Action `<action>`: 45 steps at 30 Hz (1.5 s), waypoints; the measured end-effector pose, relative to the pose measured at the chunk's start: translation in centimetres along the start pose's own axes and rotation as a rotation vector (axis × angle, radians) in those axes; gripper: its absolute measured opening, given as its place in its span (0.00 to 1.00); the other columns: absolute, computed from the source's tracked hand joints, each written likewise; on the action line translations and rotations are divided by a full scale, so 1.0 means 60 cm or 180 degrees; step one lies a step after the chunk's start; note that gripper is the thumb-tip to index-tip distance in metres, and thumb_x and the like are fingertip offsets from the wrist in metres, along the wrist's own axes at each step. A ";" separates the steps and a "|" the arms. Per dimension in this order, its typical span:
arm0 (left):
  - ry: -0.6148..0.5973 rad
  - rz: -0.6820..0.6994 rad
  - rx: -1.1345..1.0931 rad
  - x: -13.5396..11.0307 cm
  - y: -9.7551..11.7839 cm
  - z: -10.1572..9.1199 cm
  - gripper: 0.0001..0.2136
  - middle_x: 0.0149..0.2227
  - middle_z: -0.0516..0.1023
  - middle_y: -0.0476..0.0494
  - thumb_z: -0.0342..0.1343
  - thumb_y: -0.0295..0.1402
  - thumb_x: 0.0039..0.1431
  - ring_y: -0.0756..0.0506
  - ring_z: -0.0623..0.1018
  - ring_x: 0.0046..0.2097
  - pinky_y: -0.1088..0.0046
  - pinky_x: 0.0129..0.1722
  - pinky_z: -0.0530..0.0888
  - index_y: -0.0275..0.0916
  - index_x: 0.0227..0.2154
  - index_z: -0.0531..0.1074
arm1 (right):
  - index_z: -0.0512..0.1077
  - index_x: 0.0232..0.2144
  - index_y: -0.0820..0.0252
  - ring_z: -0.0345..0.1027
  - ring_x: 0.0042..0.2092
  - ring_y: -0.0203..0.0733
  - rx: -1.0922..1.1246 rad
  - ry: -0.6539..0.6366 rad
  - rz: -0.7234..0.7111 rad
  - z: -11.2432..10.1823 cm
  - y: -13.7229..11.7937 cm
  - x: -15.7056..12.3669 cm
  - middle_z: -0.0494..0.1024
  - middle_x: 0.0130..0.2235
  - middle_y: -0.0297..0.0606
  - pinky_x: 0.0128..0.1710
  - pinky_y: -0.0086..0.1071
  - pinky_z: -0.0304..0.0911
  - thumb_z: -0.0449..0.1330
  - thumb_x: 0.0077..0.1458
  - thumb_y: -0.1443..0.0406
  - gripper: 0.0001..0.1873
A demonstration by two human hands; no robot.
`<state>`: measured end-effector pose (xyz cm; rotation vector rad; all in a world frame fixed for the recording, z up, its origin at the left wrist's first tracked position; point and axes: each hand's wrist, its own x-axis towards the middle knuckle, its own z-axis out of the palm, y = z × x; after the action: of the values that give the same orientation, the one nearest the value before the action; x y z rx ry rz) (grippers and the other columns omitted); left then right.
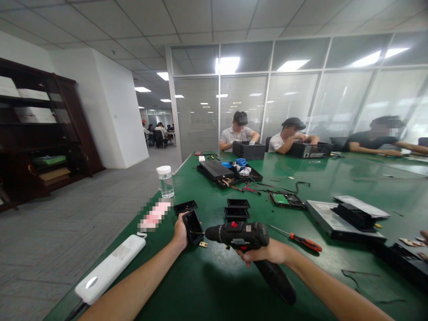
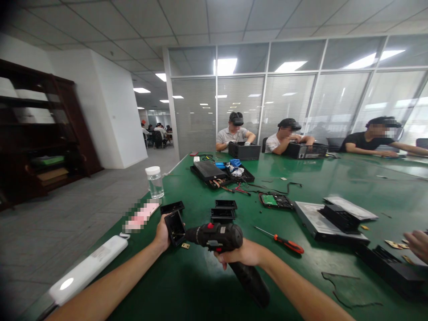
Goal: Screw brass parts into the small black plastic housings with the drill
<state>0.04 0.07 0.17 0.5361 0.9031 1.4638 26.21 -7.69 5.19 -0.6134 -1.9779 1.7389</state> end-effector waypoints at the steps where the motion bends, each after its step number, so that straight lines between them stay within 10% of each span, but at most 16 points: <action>1: -0.0005 0.0000 -0.0007 0.001 0.000 0.000 0.10 0.18 0.72 0.44 0.48 0.37 0.47 0.44 0.74 0.22 0.68 0.22 0.71 0.33 0.24 0.68 | 0.65 0.34 0.67 0.61 0.30 0.34 -0.0015 0.0012 0.0013 0.000 0.000 0.000 0.63 0.29 0.35 0.34 0.34 0.64 0.60 0.45 0.62 0.16; 45: 0.0041 -0.0104 -0.0056 -0.003 0.002 0.002 0.10 0.18 0.72 0.44 0.49 0.37 0.47 0.44 0.75 0.23 0.69 0.22 0.71 0.34 0.23 0.68 | 0.68 0.33 0.59 0.63 0.33 0.37 -0.0107 0.0214 0.0195 0.007 -0.007 -0.006 0.65 0.31 0.38 0.36 0.36 0.62 0.57 0.47 0.61 0.09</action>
<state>0.06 -0.05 0.38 0.4972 0.9046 1.4457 26.24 -8.30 5.58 -0.7413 -1.9651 1.7007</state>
